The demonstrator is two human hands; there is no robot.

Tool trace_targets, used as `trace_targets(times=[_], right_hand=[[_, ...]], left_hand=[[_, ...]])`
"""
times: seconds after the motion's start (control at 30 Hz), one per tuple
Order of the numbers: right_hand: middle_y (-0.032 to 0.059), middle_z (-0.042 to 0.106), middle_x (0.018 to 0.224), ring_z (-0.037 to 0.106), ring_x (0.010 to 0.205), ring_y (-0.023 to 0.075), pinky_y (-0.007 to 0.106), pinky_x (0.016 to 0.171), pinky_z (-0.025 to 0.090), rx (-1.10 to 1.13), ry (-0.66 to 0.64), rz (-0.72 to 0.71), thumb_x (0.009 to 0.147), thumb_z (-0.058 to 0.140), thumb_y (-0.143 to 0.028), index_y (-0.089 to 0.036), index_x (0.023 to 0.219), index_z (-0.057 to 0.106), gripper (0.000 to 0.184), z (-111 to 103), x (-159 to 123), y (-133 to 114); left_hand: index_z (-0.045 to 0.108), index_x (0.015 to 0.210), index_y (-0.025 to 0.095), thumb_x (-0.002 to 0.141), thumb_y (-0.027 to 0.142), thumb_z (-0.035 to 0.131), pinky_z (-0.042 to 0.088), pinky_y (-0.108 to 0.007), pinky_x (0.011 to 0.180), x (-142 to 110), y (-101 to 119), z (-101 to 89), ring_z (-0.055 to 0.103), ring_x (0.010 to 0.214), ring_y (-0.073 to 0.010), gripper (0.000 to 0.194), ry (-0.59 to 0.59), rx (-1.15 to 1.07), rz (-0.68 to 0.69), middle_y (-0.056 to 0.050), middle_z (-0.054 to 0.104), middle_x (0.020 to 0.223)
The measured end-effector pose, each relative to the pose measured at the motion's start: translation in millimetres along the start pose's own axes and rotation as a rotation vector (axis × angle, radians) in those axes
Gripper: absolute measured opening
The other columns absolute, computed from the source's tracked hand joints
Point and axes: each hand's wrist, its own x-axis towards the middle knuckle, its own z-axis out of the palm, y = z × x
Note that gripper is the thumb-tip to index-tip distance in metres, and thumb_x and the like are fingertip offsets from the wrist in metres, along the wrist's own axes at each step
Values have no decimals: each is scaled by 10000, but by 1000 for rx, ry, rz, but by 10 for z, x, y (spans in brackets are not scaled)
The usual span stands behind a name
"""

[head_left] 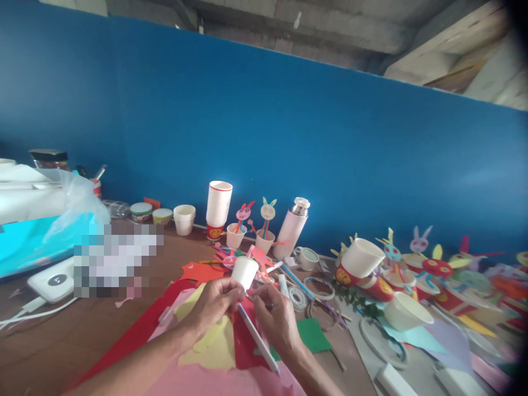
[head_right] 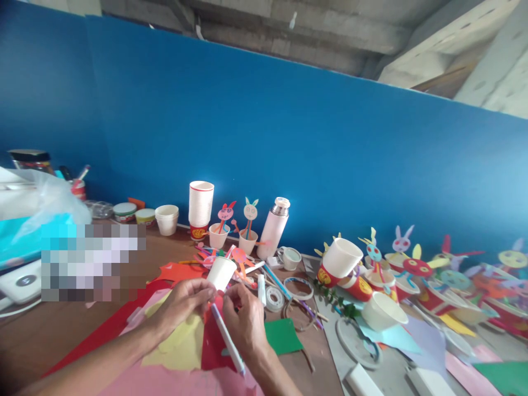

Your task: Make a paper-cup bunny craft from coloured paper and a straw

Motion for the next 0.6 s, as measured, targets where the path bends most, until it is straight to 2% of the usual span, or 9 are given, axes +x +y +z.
trace_targets(times=[0.1, 0.23, 0.33, 0.47, 0.6], right_hand=[[8, 614, 675, 552, 614, 152, 249, 584, 378, -114, 54, -72, 781, 479, -179, -191, 709, 562, 110, -19, 2, 16], [24, 612, 708, 560, 682, 175, 289, 674, 371, -273, 91, -228, 771, 470, -139, -189, 709, 541, 107, -3, -10, 0], [24, 597, 705, 549, 705, 179, 320, 740, 355, -355, 98, -339, 769, 459, -110, -188, 739, 538, 115, 20, -29, -14], [28, 584, 742, 535, 741, 185, 347, 784, 334, -423, 58, -424, 818, 450, -154, -191, 798, 546, 105, 33, -46, 9], [32, 576, 753, 529, 737, 183, 363, 794, 323, -459, 31, -435, 834, 425, -147, -198, 816, 565, 149, 46, -70, 11]], left_hand=[[617, 689, 119, 672, 361, 606, 315, -207, 462, -14, -18, 19, 441, 467, -92, 243, -4, 17, 13, 22, 531, 523], [665, 826, 115, 708, 406, 581, 341, -220, 487, -38, -74, 56, 476, 512, -114, 325, -103, 34, 65, -17, 599, 607], [674, 857, 111, 737, 409, 558, 349, -221, 496, -63, -84, 75, 484, 519, -113, 342, -165, 32, 95, -34, 620, 651], [674, 862, 100, 755, 363, 555, 354, -222, 506, -74, -79, 75, 503, 534, -119, 308, -172, -19, 93, -42, 619, 650], [671, 820, 83, 741, 368, 579, 358, -225, 507, -54, -89, 60, 510, 538, -122, 310, -133, -49, 66, -33, 597, 608]])
